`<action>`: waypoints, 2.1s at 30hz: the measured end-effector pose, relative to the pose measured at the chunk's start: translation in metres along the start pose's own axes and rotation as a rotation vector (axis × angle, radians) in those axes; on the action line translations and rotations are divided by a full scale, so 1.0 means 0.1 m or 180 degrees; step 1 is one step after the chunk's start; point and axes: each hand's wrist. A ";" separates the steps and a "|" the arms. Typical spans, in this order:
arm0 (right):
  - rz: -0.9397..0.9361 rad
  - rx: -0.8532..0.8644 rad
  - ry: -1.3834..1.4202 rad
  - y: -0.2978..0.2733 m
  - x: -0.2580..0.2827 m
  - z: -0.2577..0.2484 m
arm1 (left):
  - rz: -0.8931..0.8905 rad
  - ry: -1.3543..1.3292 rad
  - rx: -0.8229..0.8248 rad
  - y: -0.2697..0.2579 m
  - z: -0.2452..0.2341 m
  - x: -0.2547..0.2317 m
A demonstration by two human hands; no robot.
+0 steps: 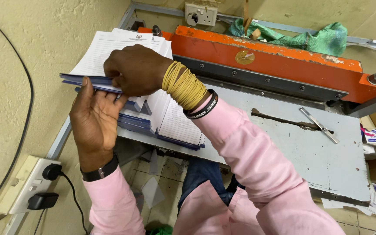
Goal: The person places a stack of lined paper into a red binding machine, presses the handle to bind the pages, and then removes the finished notebook. They repeat this process with multiple stacks of paper.
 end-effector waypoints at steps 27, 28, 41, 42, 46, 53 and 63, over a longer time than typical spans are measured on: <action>0.0666 -0.4292 0.0162 -2.22 -1.13 -0.71 | 0.1014 0.1090 -0.0521 -1.68 0.50 0.97; 0.0509 -0.4047 -0.0681 -2.63 -0.83 -0.73 | 0.0484 0.0929 0.0073 -1.74 0.58 1.16; 0.1915 -0.2005 0.0303 -4.21 -0.80 1.87 | -0.1520 0.2055 0.0722 -1.97 0.83 3.32; 0.1951 -0.2059 0.0265 -4.36 -0.96 1.84 | -0.1510 0.2036 0.0795 -1.89 0.83 3.24; 0.2991 -0.2898 0.1599 -4.76 -1.31 1.44 | -0.1455 0.1381 0.1516 -1.65 0.70 3.16; 0.2569 -0.3382 0.3071 -5.65 -2.30 2.34 | -0.0739 0.1481 0.1741 -1.30 1.14 2.63; 0.2390 -0.3628 0.2593 -5.04 -1.67 2.08 | -0.0577 0.1312 0.1444 -1.47 1.05 3.00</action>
Point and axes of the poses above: each hand's wrist, its own y-axis towards the middle knuckle, its own z-axis out of the palm, x = y × z, and after that the axes turned 8 degrees about z, right-handed
